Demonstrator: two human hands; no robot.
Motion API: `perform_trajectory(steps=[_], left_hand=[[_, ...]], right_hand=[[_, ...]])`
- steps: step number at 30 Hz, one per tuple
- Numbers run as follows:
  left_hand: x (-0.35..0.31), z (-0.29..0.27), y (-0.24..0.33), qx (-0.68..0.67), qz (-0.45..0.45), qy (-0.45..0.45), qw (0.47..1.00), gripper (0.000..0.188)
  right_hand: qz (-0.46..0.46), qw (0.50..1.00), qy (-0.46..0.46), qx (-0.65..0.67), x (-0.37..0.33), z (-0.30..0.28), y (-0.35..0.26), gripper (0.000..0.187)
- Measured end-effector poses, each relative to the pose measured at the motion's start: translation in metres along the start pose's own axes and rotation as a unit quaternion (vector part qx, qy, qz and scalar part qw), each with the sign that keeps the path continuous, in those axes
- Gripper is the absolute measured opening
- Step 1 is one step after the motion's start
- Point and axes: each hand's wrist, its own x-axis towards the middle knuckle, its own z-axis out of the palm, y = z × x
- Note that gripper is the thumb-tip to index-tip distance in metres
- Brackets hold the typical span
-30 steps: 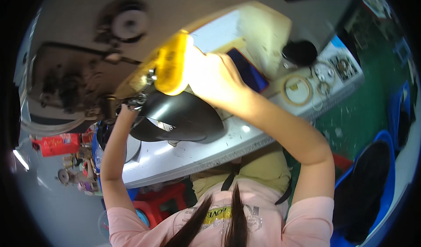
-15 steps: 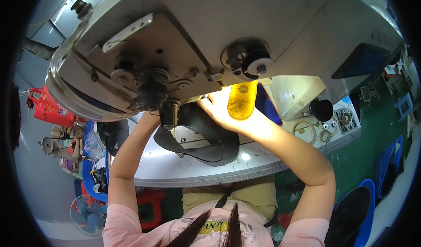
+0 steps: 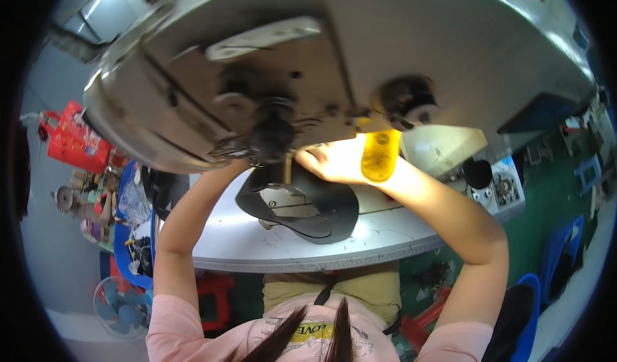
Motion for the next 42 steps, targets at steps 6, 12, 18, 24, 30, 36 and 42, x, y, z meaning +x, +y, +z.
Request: perform_trajectory(steps=[6, 12, 18, 24, 30, 36, 42], left_hand=[[0.031, 0.027, -0.034, -0.037, -0.027, 0.128, 0.991, 0.027], [-0.024, 0.043, -0.202, 0.168, -0.338, 0.266, 0.887, 0.027], [-0.056, 0.035, -0.29, 0.185, -0.512, 0.213, 0.811, 0.031], [-0.028, -0.009, -0.165, 0.078, -0.18, 0.367, 0.909, 0.04], [-0.084, -0.061, 0.043, -0.196, 0.23, 0.232, 0.925, 0.038], [-0.086, -0.051, 0.074, -0.182, 0.178, 0.241, 0.937, 0.028], [-0.084, -0.046, 0.079, -0.213, 0.161, 0.253, 0.93, 0.024]], right_hand=[[0.157, 0.96, -0.087, 0.214, -0.053, 0.081, 0.03, 0.015], [0.125, 0.989, -0.02, 0.076, -0.079, 0.068, 0.03, 0.028], [0.174, 0.97, 0.126, 0.113, -0.094, 0.056, 0.018, 0.029], [0.185, 0.941, 0.169, 0.229, -0.087, 0.04, -0.009, 0.029], [0.106, 0.943, 0.149, 0.279, -0.053, 0.009, -0.044, 0.044], [0.125, 0.933, 0.156, 0.3, -0.007, 0.002, -0.062, 0.05], [0.13, 0.939, 0.161, 0.273, -0.013, 0.01, -0.053, 0.041]])
